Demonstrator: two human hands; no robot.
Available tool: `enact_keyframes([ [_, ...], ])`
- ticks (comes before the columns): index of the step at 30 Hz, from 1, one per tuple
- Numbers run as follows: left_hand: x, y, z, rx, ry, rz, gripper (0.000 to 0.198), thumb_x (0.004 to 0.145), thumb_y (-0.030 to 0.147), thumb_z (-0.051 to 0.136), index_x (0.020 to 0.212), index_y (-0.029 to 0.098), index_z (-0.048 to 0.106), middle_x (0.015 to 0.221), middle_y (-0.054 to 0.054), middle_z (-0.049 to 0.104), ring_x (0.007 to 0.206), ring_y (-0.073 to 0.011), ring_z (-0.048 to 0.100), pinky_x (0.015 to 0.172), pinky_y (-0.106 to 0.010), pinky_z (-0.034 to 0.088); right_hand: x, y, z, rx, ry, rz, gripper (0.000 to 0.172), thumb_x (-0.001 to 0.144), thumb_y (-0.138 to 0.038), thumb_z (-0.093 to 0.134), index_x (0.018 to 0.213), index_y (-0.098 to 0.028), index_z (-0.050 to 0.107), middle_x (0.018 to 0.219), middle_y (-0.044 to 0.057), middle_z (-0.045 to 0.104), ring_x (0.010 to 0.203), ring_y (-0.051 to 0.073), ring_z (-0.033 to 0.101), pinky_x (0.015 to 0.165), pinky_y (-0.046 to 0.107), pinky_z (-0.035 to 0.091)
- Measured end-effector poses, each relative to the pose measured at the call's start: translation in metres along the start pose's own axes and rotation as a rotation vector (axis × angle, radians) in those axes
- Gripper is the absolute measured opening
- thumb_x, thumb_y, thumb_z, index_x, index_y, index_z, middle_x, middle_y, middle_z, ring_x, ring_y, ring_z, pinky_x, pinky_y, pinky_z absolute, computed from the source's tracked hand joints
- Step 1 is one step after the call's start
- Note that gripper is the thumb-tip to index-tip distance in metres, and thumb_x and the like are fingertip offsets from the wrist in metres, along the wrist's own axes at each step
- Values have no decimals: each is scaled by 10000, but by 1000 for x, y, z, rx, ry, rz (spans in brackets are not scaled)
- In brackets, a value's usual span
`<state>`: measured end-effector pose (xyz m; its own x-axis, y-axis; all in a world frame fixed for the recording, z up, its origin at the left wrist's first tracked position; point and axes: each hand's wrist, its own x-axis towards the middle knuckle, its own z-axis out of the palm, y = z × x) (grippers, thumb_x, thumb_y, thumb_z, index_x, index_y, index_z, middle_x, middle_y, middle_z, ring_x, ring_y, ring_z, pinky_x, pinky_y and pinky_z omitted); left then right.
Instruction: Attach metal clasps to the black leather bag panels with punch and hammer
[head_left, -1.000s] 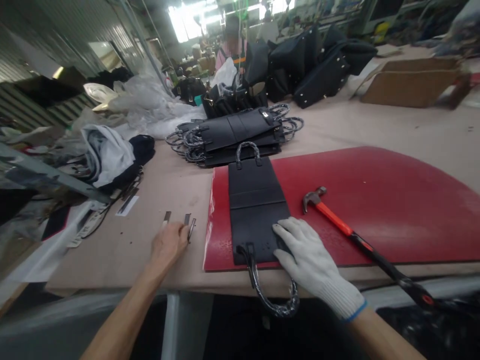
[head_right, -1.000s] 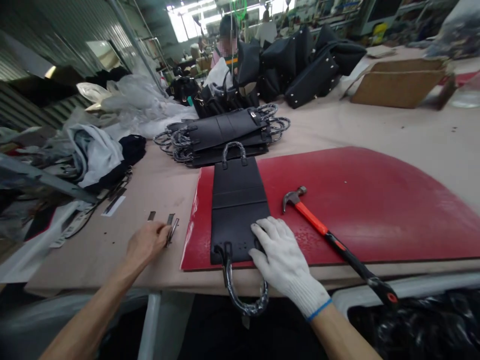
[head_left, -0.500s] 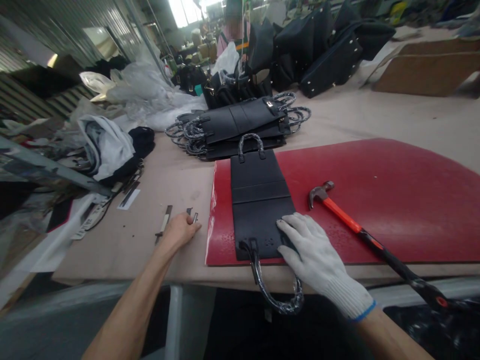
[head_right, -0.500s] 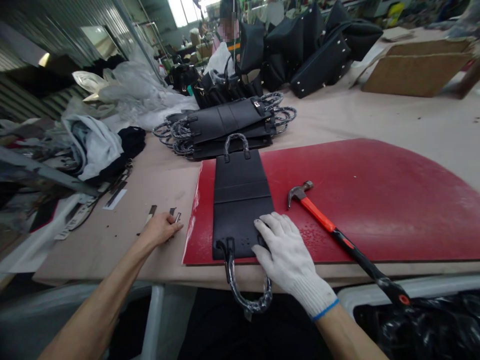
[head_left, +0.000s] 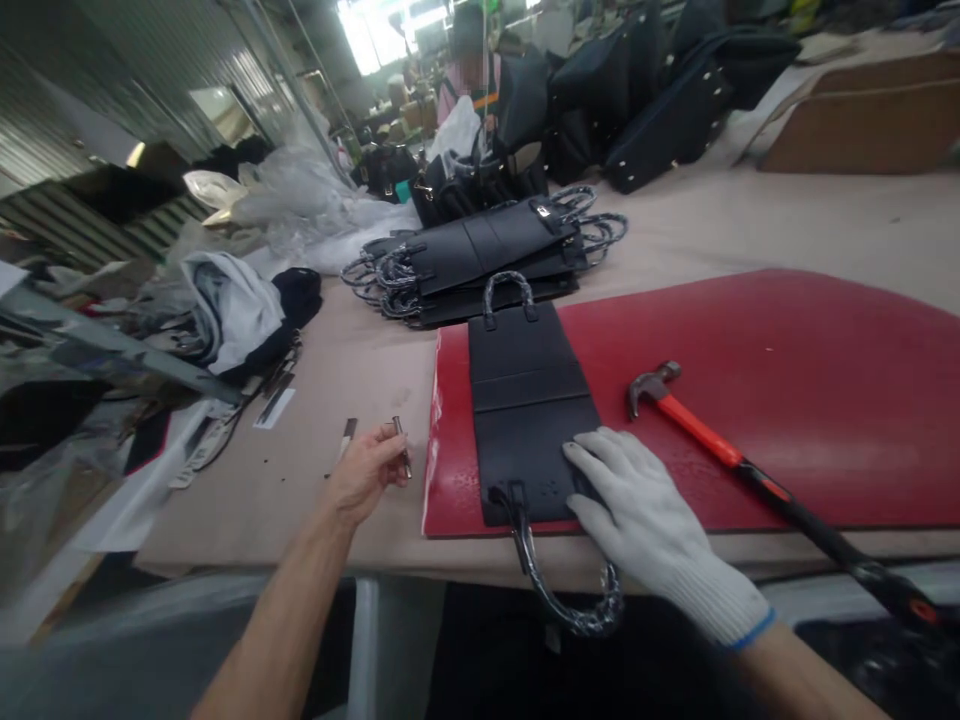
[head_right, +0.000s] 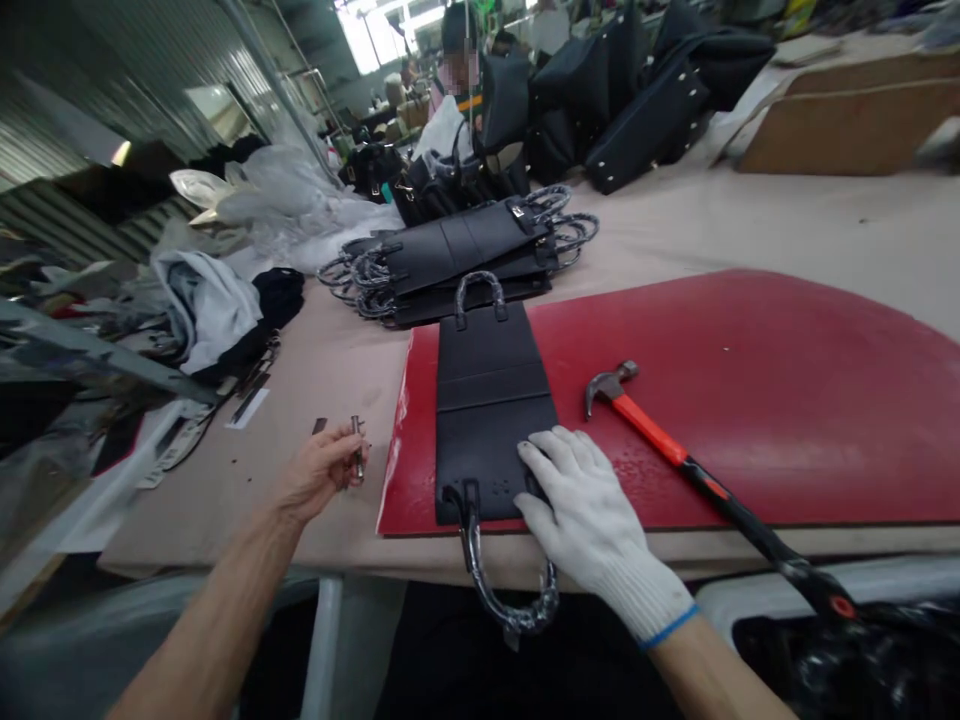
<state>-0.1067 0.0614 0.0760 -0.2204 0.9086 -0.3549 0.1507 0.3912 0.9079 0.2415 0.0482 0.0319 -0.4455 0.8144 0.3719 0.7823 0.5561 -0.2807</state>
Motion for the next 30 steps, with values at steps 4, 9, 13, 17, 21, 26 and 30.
enact_keyframes([
  [4, -23, 7, 48, -508, -180, 21, 524, 631, 364, 893, 1035, 185, 611, 748, 16, 705, 648, -143, 710, 646, -250, 585, 1, -5, -6, 9, -26, 27, 458, 911, -297, 613, 1345, -152, 636, 1388, 148, 603, 1323, 366, 501, 1146, 572, 409],
  [9, -32, 3, 117, -399, -241, 159, 401, 722, 387, 861, 915, 166, 587, 852, -39, 759, 745, -192, 769, 667, -268, 601, 2, -7, -8, 45, -30, 30, 457, 909, -292, 601, 1338, -142, 647, 1380, 167, 607, 1321, 375, 493, 1135, 600, 417],
  [13, -29, -6, 141, -314, -207, 294, 275, 819, 330, 772, 939, 167, 586, 881, -44, 765, 812, -182, 775, 786, -289, 606, 2, -7, -8, 64, -31, 41, 464, 898, -280, 605, 1339, -142, 646, 1373, 162, 610, 1317, 369, 491, 1129, 586, 424],
  [17, -28, -14, 143, -301, -206, 294, 206, 862, 286, 708, 967, 172, 573, 888, -46, 773, 831, -184, 779, 795, -285, 598, 2, -7, -9, 71, -44, 54, 464, 899, -276, 619, 1342, -141, 642, 1373, 153, 605, 1318, 366, 483, 1148, 567, 404],
  [21, -28, -15, 142, -279, -227, 284, 196, 883, 291, 692, 965, 181, 553, 902, -47, 781, 846, -191, 778, 808, -306, 599, 2, -8, -8, 71, -43, 53, 465, 898, -275, 619, 1345, -149, 641, 1381, 154, 601, 1325, 363, 482, 1148, 569, 402],
  [26, -30, -15, 143, -210, -238, 318, 143, 906, 259, 662, 974, 187, 559, 915, -48, 783, 866, -190, 775, 837, -314, 591, 2, -8, -8, 68, -32, 54, 471, 901, -286, 615, 1354, -158, 637, 1387, 152, 602, 1324, 366, 487, 1146, 574, 400],
  [30, -31, -14, 143, -175, -230, 343, 106, 923, 246, 636, 975, 187, 566, 921, -49, 784, 874, -190, 776, 849, -313, 587, 2, -8, -9, 76, -39, 54, 469, 902, -280, 623, 1354, -157, 633, 1382, 147, 603, 1319, 362, 485, 1144, 562, 404],
])
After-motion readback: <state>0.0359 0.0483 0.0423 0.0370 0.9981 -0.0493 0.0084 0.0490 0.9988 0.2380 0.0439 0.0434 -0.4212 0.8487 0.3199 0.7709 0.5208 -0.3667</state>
